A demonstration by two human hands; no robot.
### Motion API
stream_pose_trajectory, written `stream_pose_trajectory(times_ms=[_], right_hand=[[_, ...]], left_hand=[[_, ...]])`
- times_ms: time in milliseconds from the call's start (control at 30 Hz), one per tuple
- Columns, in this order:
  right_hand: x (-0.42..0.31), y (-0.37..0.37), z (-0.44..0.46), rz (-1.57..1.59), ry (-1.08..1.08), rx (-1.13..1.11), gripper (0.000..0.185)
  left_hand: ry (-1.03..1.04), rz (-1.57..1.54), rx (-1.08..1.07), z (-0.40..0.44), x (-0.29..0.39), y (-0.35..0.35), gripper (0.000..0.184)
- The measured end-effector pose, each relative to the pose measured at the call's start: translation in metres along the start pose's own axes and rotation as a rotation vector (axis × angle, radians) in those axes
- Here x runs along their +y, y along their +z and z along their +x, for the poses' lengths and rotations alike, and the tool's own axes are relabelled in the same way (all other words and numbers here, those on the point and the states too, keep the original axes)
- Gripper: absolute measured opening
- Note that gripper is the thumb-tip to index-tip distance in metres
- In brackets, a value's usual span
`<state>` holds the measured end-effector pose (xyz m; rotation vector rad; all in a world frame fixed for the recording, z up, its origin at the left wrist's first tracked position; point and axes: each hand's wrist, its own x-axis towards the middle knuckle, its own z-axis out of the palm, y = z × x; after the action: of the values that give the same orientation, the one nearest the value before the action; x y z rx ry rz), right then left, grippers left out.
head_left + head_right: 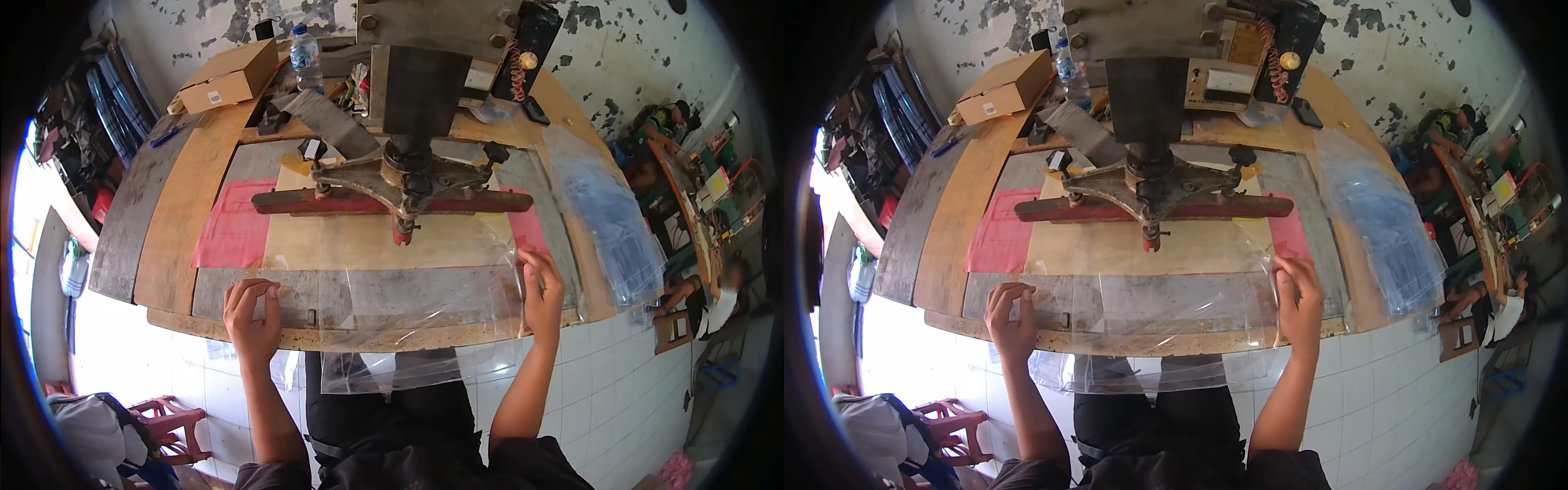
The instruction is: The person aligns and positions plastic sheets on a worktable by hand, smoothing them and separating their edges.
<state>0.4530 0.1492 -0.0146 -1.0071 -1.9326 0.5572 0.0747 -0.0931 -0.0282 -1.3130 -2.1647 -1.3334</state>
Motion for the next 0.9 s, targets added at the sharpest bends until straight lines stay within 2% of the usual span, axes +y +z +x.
stream_pose_trajectory(times_ms=[233,533,900], right_hand=[[0.0006,-0.0002,-0.0013,-0.026,-0.059,-0.031,0.025],[-0.0049,-0.0002,-0.0016,0.025,0.008,-0.003,0.024],[-0.0038,0.0006,-0.0033,0.003,-0.038,0.009,0.022]], left_hand=[[0.124,0.002,-0.068,0.0021,-0.0019,-0.0016,0.004],[0.053,-0.024,-0.029,0.0023,0.0004,-0.0023,0.002],[0.046,-0.012,-0.058,0.0017,-0.0010,-0.0027,0.002]])
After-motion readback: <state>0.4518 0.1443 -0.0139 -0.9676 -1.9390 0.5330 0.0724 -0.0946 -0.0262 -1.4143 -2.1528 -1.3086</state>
